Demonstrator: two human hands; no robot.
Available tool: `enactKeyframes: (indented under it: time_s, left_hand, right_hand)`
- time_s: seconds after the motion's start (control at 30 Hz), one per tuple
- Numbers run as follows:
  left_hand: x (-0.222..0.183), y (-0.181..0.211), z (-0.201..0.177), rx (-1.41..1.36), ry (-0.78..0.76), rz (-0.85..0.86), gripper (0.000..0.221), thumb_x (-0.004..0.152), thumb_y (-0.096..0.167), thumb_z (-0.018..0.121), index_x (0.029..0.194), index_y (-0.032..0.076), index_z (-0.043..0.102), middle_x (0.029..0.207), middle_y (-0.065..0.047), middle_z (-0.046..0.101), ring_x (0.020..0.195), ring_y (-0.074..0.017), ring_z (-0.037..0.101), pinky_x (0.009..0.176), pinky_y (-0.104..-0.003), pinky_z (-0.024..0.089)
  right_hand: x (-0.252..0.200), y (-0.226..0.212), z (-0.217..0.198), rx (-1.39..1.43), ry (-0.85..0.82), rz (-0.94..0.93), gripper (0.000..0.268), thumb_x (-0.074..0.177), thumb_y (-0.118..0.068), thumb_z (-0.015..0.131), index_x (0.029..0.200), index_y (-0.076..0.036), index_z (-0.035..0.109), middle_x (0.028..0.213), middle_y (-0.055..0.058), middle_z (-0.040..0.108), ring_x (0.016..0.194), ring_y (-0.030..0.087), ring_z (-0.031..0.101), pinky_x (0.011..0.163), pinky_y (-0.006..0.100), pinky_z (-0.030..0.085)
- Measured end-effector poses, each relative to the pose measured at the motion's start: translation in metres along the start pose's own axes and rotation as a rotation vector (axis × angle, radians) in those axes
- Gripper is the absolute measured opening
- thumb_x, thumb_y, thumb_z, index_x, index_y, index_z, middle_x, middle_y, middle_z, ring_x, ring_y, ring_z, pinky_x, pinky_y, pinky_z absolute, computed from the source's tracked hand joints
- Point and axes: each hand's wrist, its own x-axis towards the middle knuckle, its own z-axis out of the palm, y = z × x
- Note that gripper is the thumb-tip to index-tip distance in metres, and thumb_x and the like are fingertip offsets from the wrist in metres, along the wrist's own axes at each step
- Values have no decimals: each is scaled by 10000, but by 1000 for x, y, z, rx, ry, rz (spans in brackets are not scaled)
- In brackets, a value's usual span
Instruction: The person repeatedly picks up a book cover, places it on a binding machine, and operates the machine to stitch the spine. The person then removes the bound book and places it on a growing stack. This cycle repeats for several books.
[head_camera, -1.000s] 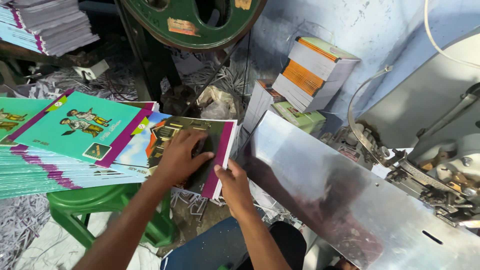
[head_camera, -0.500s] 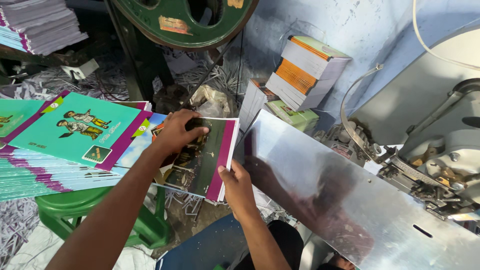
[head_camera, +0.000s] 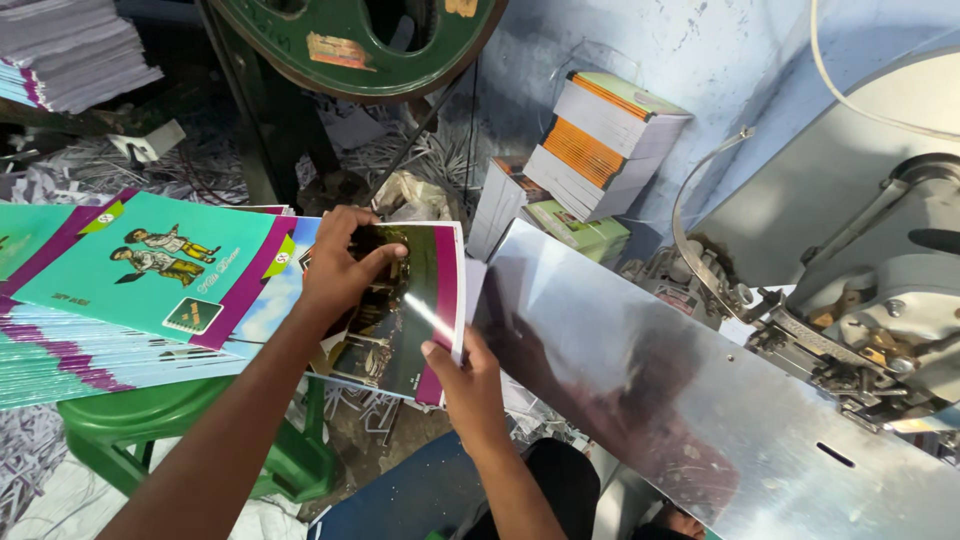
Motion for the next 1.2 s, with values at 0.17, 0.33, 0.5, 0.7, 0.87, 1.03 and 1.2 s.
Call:
enactKeyframes:
  time_s: [0.17,0.33,0.5,0.7,0.87,1.03,1.2]
  left_hand:
    - [0,22,10,18,-7,62,489,784,368,884,1060,50,636,1080,-112,625,1069,-331,564,966,-419,424]
    - [5,41,21,37,-74,101,465,789,417,864,1044,72,683,1070,-96,657,1109,-335,578,1019,-450,383]
    - [19,53,27,153,-200,187,372,869,441,801,983,94,728,998,-85,692,1017,-309,630,1061,-503,363]
    - [36,47,20,329,-296,201,340,944,473,688,960,142,766,1016,-70,736,1063,-291,661,1074,-561,337]
    - [51,23,12,441,-382,102,461,974,553,571,931,136,765,1022,-77,741,1096,-291,647,1092,-636,280]
    - [67,-14,1,597,-414,28,597,1045,621,452,983,112,759,1091,-123,725,1179,-320,611,1136,-671,240]
    - [83,-55,-22,726,-376,-77,641,1069,630,386,1075,135,793,1222,-179,670,1291,-375,510,1117,-780,118]
  right_hand:
    - [-15,-7,-9,167,-2,301,353,925,-218,684,1180,24,646,954,88,695,747,185,715,561,334,614]
    - [-30,-9,-15,185,91,224,338,952,-234,675,1119,60,671,891,86,673,707,185,719,549,366,650]
    - [-46,-6,-31,183,134,201,336,947,-238,664,1126,47,680,894,101,703,706,188,729,536,364,645]
    - [-63,-15,-64,170,201,133,327,940,-216,666,1137,44,694,892,102,728,686,176,718,503,363,621]
    - [-77,-28,-91,87,275,107,330,943,-218,664,1134,48,699,887,106,739,655,171,700,484,355,606]
    - [-91,-37,-114,22,330,115,341,938,-226,642,1151,35,693,886,110,748,666,165,708,478,339,591]
    - [-99,-35,-135,85,360,126,342,944,-205,643,1172,48,671,896,130,742,670,195,715,458,348,570]
